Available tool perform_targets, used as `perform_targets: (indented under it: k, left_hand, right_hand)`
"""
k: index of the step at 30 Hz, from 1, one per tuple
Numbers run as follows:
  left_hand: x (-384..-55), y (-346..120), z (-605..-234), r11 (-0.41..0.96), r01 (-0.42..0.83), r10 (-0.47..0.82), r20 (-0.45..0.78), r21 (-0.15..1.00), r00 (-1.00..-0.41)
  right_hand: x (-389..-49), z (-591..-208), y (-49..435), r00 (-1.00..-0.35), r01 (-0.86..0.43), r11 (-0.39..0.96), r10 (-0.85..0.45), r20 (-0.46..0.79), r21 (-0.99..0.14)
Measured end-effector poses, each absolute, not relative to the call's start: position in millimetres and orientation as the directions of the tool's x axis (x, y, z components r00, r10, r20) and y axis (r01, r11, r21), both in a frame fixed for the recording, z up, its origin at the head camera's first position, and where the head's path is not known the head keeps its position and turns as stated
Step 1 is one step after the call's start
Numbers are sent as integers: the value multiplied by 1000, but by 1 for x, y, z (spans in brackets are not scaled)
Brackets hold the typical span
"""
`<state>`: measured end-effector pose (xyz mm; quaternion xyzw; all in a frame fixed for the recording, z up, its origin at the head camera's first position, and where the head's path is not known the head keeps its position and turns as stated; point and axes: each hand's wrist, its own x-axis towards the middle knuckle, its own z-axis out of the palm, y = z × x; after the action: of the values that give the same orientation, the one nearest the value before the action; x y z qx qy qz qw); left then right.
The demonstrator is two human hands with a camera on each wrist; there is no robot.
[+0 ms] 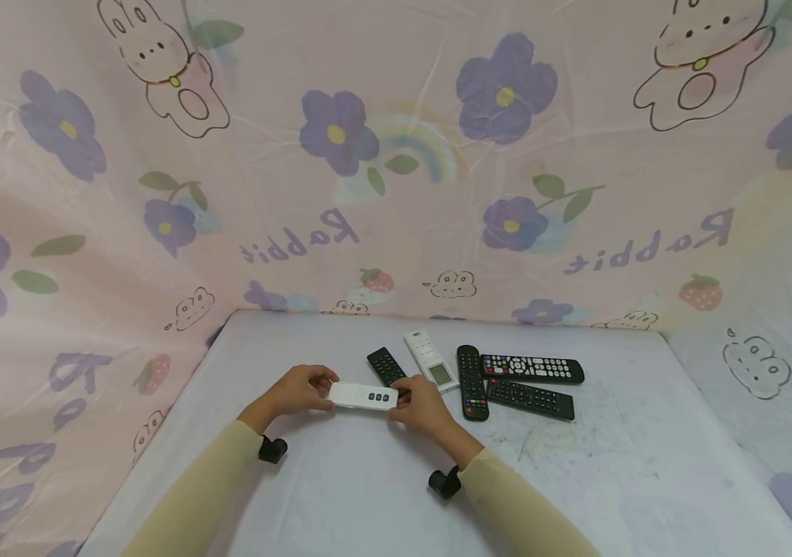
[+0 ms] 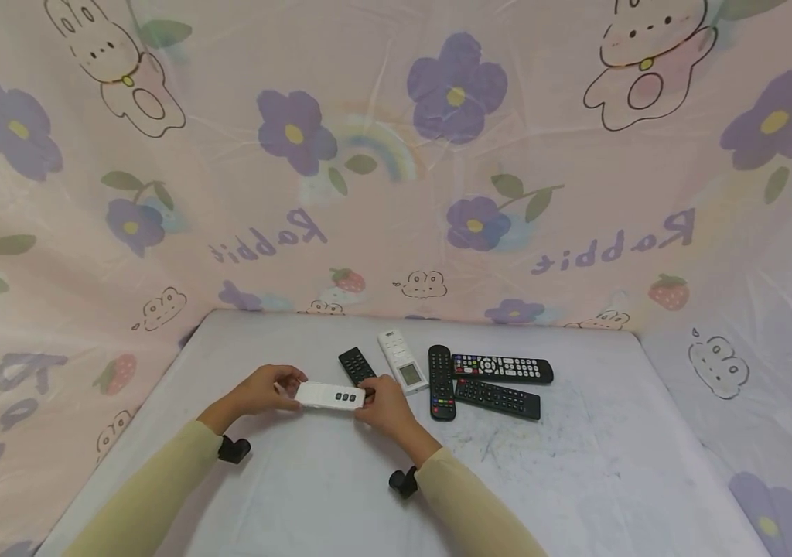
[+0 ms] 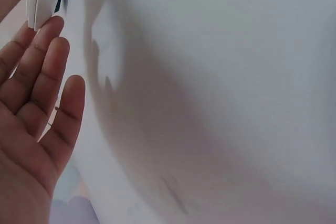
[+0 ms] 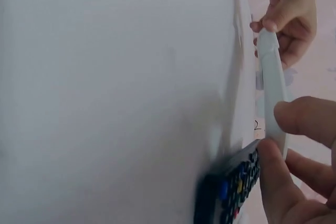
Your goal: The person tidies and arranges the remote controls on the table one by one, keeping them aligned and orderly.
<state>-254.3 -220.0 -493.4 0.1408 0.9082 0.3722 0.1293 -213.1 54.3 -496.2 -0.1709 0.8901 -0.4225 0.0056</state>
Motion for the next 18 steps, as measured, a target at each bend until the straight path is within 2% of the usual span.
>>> perform_targets:
  k: [9, 18]
  left_hand:
    - [-229, -219, -486, 686, 262, 402, -53, 679, -914]
    - [-205, -216, -482, 685, 279, 392, -18, 672, -920]
  right_hand:
    - [-219, -495, 58, -952, -257, 543, -287, 111, -800]
    - [-227, -493, 60, -931, -281, 520, -350, 99, -807]
